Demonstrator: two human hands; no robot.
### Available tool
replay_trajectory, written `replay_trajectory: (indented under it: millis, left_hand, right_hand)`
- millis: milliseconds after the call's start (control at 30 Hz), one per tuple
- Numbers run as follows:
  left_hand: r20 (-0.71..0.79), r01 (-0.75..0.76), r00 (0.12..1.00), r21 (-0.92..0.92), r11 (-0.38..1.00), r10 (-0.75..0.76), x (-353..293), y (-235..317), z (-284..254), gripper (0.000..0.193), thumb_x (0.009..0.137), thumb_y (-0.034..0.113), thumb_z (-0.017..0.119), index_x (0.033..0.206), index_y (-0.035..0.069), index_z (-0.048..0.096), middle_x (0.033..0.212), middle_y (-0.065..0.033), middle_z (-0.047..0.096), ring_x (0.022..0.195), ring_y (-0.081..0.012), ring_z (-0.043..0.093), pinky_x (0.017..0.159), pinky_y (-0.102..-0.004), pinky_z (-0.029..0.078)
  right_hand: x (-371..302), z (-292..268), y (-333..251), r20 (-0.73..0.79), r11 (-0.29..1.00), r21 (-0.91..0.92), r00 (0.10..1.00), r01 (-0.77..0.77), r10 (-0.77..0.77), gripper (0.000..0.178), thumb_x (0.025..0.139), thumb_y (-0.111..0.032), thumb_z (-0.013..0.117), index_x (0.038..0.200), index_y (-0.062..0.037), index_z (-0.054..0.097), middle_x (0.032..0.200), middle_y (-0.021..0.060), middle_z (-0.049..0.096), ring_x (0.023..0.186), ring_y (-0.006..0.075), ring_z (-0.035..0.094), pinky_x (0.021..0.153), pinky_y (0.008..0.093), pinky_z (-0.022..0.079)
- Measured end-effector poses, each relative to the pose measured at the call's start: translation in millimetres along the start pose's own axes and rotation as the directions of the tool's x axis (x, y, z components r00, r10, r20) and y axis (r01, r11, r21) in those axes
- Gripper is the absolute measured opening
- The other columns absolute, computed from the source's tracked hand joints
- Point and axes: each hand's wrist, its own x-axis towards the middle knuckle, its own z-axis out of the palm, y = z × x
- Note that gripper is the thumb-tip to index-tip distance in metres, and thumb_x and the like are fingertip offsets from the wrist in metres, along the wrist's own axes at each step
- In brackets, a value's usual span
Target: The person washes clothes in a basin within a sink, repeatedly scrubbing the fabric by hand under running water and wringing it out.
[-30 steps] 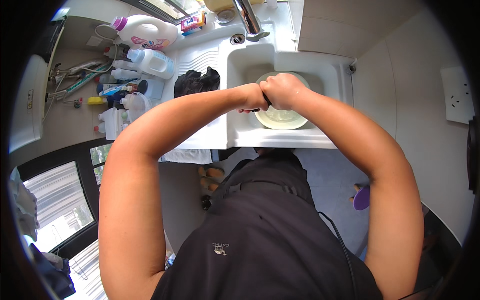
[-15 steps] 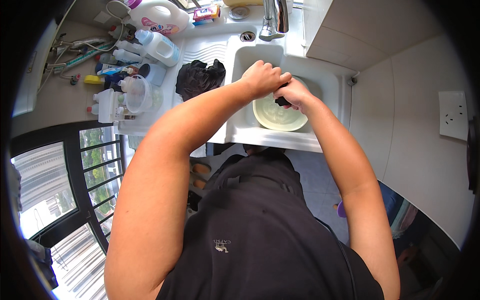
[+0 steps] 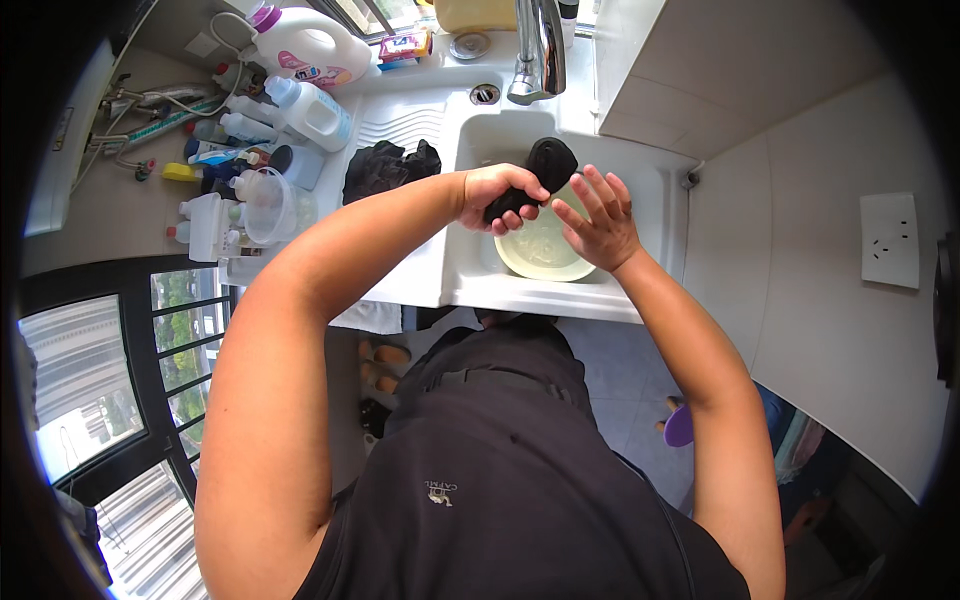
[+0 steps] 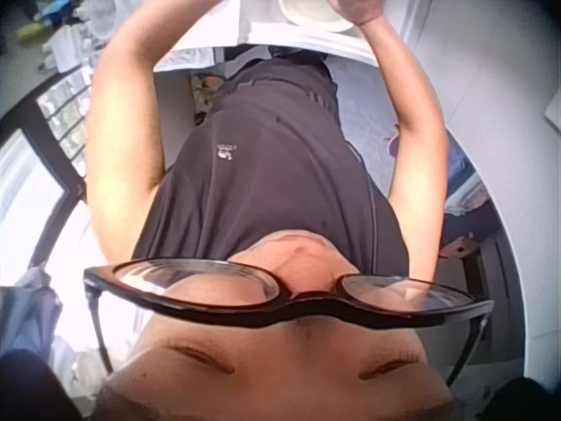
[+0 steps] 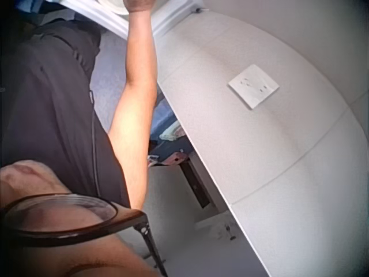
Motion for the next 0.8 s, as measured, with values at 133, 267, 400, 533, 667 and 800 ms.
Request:
replay_trajectory:
  millis: [133, 267, 400, 533, 667, 800]
  left_hand:
    - [0.703, 0.235, 0.71, -0.194, 0.952, -0.033, -10.2, -20.4, 22.1, 0.034, 0.095, 0.032, 0.069, 0.114, 0.006, 0.058, 0.078, -0.0059, 0.05, 0.056, -0.0129, 0.044, 0.043, -0.0243, 0.035]
    - [0.966, 0.186, 0.249, -0.112, 0.976, 0.063, -12.8, -24.6, 67.6, 0.037, 0.101, 0.033, 0.069, 0.112, -0.001, 0.06, 0.076, -0.0061, 0.05, 0.055, -0.0116, 0.044, 0.043, -0.0224, 0.035]
    - [0.997, 0.205, 0.061, -0.066, 0.976, 0.055, -23.4, -32.7, 91.0, 0.038, 0.096, 0.027, 0.074, 0.112, -0.005, 0.063, 0.071, -0.0089, 0.054, 0.055, -0.0159, 0.048, 0.05, -0.0305, 0.042]
    - [0.999, 0.027, -0.022, 0.04, 0.999, -0.04, -32.4, -6.6, 115.6, 0.024, 0.09, 0.021, 0.079, 0.09, 0.005, 0.061, 0.072, -0.0031, 0.054, 0.061, -0.0151, 0.048, 0.058, -0.0336, 0.042]
    - [0.819, -0.145, 0.538, -0.142, 0.979, 0.198, -93.6, -23.0, 129.7, 0.025, 0.096, 0.006, 0.075, 0.109, 0.001, 0.055, 0.075, -0.0063, 0.048, 0.058, -0.012, 0.042, 0.048, -0.0251, 0.034]
    - [0.32, -0.267, 0.917, 0.046, 0.963, 0.239, -84.5, -12.2, 128.6, 0.02, 0.091, 0.006, 0.075, 0.098, 0.007, 0.056, 0.071, -0.0029, 0.049, 0.056, -0.0107, 0.044, 0.047, -0.0266, 0.033]
  right_hand:
    - [85.0, -16.2, 9.6, -0.288, 0.932, 0.071, 0.902, 0.355, -0.321, 0.055, 0.1, -0.034, 0.069, 0.149, -0.0471, 0.047, 0.156, -0.0015, 0.052, 0.143, 0.0287, 0.056, 0.121, 0.0494, 0.035]
    - [185.6, -82.6, 5.2, -0.312, 0.73, 0.191, 0.746, 0.656, -0.588, 0.029, 0.099, -0.031, 0.069, 0.128, -0.0331, 0.061, 0.131, -0.0041, 0.069, 0.125, 0.0222, 0.068, 0.098, 0.0372, 0.055]
    - [248.4, -116.0, -23.5, -0.302, 0.439, 0.411, 0.573, 0.799, -0.762, 0.009, 0.101, -0.021, 0.063, 0.103, -0.0129, 0.065, 0.129, 0.0055, 0.072, 0.13, 0.0289, 0.067, 0.108, 0.0454, 0.059]
    - [276.5, -145.4, -27.8, -0.131, 0.335, 0.491, 0.448, 0.805, -0.885, 0.012, 0.098, -0.022, 0.065, 0.108, -0.0163, 0.068, 0.101, 0.0029, 0.071, 0.1, 0.0277, 0.072, 0.083, 0.0419, 0.064]
    - [272.5, -164.6, -16.9, 0.1, 0.479, 0.507, 0.503, 0.717, -0.858, 0.022, 0.085, -0.022, 0.072, 0.105, -0.0122, 0.07, 0.085, 0.0014, 0.06, 0.082, 0.0223, 0.065, 0.068, 0.0362, 0.058]
    - [239.5, -137.0, 7.0, 0.335, 0.587, 0.469, 0.481, 0.66, -0.81, 0.017, 0.077, -0.022, 0.073, 0.082, -0.0099, 0.062, 0.084, 0.0024, 0.06, 0.081, 0.0222, 0.063, 0.064, 0.0359, 0.059]
